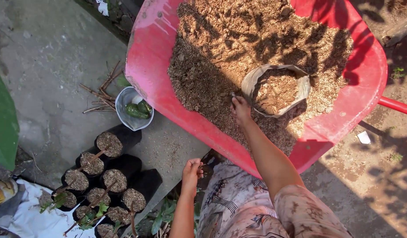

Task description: The recorder is planting seeds or small plants into black nursery bags filled with soil from a wheelbarrow.

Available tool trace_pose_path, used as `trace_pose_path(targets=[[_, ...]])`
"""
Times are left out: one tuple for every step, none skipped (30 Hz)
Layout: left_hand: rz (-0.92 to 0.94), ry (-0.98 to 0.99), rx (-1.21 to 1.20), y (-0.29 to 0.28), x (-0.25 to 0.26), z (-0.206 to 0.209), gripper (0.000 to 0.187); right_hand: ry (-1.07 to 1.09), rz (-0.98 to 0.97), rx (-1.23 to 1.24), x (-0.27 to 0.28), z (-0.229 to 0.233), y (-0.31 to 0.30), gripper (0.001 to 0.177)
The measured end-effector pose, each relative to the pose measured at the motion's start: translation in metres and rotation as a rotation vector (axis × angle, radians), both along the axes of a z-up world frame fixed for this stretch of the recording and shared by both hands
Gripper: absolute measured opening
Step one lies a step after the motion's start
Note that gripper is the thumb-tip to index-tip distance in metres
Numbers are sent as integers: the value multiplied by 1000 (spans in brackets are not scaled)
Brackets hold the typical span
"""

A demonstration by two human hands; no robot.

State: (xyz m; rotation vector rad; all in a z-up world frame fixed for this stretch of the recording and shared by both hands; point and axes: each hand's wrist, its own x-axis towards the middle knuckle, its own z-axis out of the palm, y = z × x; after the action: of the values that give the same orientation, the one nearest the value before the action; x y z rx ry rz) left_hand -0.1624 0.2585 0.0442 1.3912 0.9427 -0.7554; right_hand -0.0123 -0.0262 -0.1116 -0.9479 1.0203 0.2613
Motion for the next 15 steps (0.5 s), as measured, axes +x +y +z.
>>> trace_pose_path(targets=[[4,-2,-2,-2,3,-1,18,-2,4,-2,5,-3,2,31],[10,-3,-11,-3,4,0,18,-20,-17,2,6,-5,5,33],[17,-5,-21,-5,5,2,18,-38,-38,5,6,-6,7,34],[17,-3,-24,-6,5,3,18,-36,-38,2,1,-4,9,34],[3,-6,-28,-8,5,6,18,-56,-34,-30,-5,-2,11,37],[-10,-14,-34,-12,7,9,18,-81,-29,-64,-8,1,10,39],[-9,-17,-38,-14,7,9,18,-83,-28,-69,-11,8,9,39],[-18,-14,-45,-15,7,9,18,-97,-55,-23,-15,14,10,41],[-27,-10,-52,-16,7,9,17,-110,-82,22,-19,20,9,42],[-28,-13,-54,-18,10,8,17,-113,-82,19,-21,24,8,42],[-27,-17,-61,-21,13,7,17,-153,-70,36,-24,29,7,43],[-28,-16,-69,-23,13,7,17,-188,-60,51,-31,34,5,43],[-30,-15,-73,-26,13,10,17,-187,-62,48,-35,42,5,43],[-43,-27,-70,-30,19,12,17,-183,-47,66,-34,50,3,43],[-55,-39,-67,-35,25,15,17,-179,-33,85,-34,58,2,43]])
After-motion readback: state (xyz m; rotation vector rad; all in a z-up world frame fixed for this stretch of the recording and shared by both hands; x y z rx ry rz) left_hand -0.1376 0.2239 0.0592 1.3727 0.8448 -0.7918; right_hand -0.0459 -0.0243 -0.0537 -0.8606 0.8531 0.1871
